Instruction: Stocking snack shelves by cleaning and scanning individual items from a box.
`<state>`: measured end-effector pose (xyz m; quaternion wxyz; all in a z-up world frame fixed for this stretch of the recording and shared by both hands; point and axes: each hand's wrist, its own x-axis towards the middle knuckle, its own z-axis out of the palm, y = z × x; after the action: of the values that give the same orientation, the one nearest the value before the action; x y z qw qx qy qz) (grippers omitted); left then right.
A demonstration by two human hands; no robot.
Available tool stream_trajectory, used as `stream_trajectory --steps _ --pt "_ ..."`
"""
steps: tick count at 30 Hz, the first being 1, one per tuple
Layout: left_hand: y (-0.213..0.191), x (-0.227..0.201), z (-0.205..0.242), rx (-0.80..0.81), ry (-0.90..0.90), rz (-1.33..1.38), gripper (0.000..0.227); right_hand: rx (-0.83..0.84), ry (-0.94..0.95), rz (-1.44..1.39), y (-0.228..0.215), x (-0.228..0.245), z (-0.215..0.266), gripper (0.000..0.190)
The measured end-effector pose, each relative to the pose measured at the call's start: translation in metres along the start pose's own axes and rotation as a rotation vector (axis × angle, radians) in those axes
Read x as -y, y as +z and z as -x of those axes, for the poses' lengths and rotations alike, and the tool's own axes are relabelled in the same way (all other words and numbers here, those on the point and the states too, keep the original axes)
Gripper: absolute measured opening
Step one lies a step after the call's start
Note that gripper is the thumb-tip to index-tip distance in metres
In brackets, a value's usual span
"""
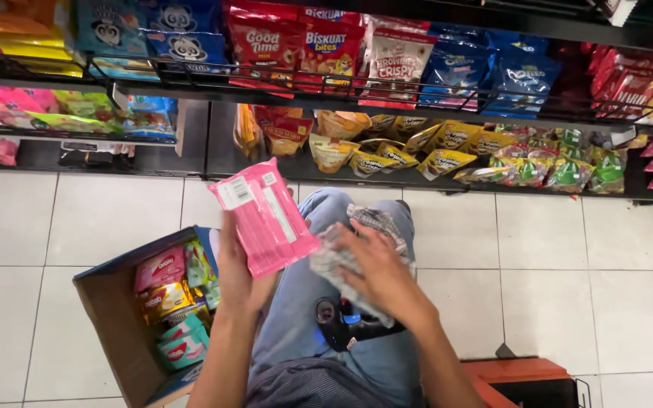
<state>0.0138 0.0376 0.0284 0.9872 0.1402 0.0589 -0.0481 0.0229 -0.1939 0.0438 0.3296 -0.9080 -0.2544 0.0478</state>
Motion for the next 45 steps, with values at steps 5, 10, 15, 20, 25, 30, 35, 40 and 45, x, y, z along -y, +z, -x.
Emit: stream_trajectory --steps 5,10,15,20,25,30,35,40,45 --pt "-0.027 0.001 -0.004 -0.038 -0.057 0.041 0.071 -0.005 -0.176 0.191 -0.011 0.019 0.01 0.039" --pt "-0.014 0.005 -0.011 -0.06 -0.243 -0.104 0.059 0.406 -0.064 0.046 -0.018 0.017 0.056 0.059" --pt "-0.078 0.021 -0.012 -0.14 -0.411 -0.085 0.054 0.528 -0.07 0.207 0.006 0.005 0.081 0.071" --pt "-0.121 0.025 -0.019 -0.175 -0.563 -0.285 0.056 0.505 -0.061 0.133 0.004 -0.017 0.086 0.064" --pt "-0.122 0.015 -0.017 -0.068 -0.731 -0.489 0.06 0.282 0.24 -0.429 0.0 -0.024 0.091 0.09" --pt "-0.08 0.004 -0.018 0.094 -0.768 -0.626 0.07 0.177 0.226 -0.443 -0.005 -0.026 0.083 0.082" --pt "-0.08 0.004 -0.018 0.148 -0.777 -0.666 0.072 0.162 0.104 -0.425 -0.006 -0.034 0.083 0.07" --pt "-0.09 0.006 -0.018 0.116 -0.791 -0.648 0.07 0.178 0.071 -0.476 -0.008 -0.034 0.081 0.065" --pt "-0.094 0.002 -0.017 0.21 -0.793 -0.649 0.069 0.198 0.053 -0.487 -0.005 -0.044 0.085 0.051"
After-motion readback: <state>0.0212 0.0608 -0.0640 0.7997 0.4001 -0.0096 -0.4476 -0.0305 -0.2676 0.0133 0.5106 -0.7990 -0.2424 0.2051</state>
